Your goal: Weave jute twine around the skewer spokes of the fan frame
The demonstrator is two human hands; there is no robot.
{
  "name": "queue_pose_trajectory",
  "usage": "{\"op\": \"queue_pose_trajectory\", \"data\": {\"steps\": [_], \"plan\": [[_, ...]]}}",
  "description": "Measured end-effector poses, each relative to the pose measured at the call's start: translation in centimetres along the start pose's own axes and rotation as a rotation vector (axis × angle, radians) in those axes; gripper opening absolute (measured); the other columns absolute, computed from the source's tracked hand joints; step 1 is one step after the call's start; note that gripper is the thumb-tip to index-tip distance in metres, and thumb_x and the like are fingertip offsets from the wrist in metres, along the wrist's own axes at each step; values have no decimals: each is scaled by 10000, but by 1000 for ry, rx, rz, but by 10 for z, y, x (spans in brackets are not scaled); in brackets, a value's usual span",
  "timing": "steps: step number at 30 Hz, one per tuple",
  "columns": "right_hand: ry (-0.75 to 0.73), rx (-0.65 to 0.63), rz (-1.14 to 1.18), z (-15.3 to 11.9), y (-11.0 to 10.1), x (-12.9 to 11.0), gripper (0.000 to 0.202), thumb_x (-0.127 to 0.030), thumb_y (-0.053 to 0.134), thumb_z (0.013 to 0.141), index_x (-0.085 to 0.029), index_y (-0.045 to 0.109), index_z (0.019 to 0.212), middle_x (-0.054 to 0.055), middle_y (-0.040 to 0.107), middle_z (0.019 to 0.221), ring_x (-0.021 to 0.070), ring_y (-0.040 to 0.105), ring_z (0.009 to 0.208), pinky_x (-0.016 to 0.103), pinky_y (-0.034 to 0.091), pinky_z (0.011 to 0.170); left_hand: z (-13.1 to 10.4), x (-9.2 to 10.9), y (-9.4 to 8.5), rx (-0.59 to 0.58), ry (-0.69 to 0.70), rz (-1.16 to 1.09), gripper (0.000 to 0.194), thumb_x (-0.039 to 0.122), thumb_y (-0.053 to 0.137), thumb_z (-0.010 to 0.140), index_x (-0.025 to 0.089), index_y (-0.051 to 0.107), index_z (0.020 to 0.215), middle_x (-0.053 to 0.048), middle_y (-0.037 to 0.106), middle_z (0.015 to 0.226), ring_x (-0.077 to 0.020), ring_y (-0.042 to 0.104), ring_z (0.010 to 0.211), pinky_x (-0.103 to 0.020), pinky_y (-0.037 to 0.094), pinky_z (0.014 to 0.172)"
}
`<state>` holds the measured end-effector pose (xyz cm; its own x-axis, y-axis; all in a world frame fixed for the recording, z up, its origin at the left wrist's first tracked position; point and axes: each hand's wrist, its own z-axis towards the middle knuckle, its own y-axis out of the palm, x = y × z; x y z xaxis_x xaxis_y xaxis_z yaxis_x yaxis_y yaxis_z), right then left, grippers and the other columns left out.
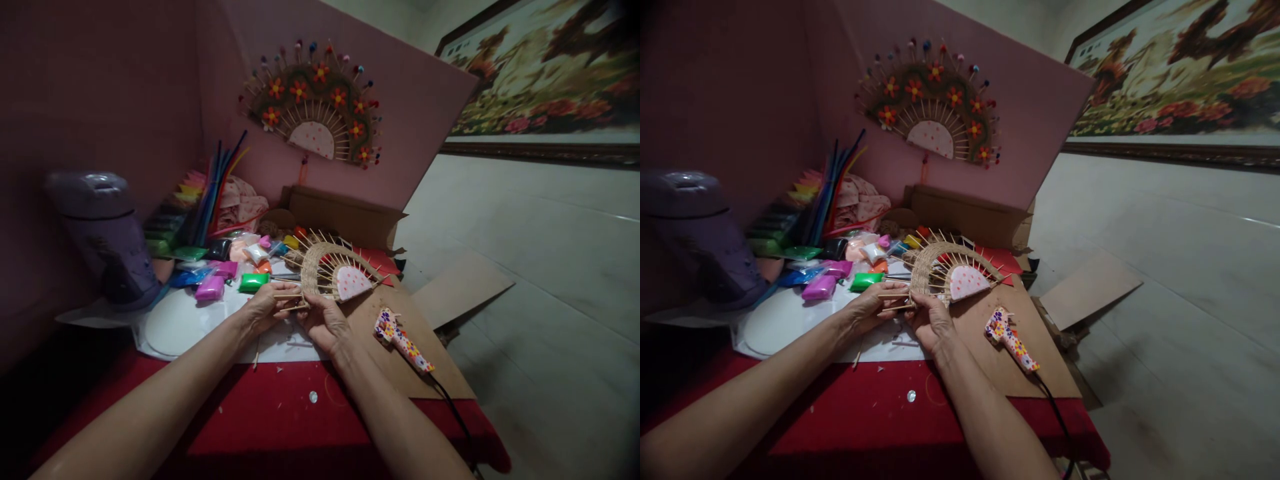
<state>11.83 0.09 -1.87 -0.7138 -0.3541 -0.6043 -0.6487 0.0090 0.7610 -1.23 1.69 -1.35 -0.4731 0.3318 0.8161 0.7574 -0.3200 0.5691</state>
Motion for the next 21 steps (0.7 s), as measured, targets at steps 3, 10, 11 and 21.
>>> {"op": "queue_pose_trajectory", "data": {"steps": [3, 10, 11, 21], "plan": [[0, -7, 5, 1, -1, 0, 115, -38, 627, 642, -107, 603, 731, 9, 638, 637, 72, 531, 515, 153, 400, 418, 0, 0, 1, -7, 14, 61, 55, 122, 629, 695, 72, 609, 687, -19, 534, 521, -31, 403, 360, -136, 171, 295], [2, 3, 20, -1, 0, 1, 108, -22, 602, 653, -111, 595, 713, 6, 632, 622, 69, 523, 507, 151, 404, 419, 3, -4, -1, -40, 62, 30, 83, 141, 630, 689, 90, 590, 637, -19, 545, 536, -69, 476, 429, -172, 355, 388], [2, 4, 20, -1, 0, 1, 110, -20, 604, 651, -111, 595, 712, 5, 630, 619, 69, 524, 507, 152, 405, 420, 4, -5, -2, -34, 63, 26, 69, 138, 634, 683, 91, 594, 651, -24, 557, 555, -79, 499, 453, -179, 376, 406], [22, -23, 32, 0, -1, 0, 126, -20, 615, 629, -95, 600, 729, 12, 619, 620, 67, 518, 508, 151, 404, 428, 4, -5, -2, -36, 25, -8, 44, 98, 640, 684, 77, 602, 682, -59, 588, 601, -88, 528, 462, -171, 376, 395]]}}
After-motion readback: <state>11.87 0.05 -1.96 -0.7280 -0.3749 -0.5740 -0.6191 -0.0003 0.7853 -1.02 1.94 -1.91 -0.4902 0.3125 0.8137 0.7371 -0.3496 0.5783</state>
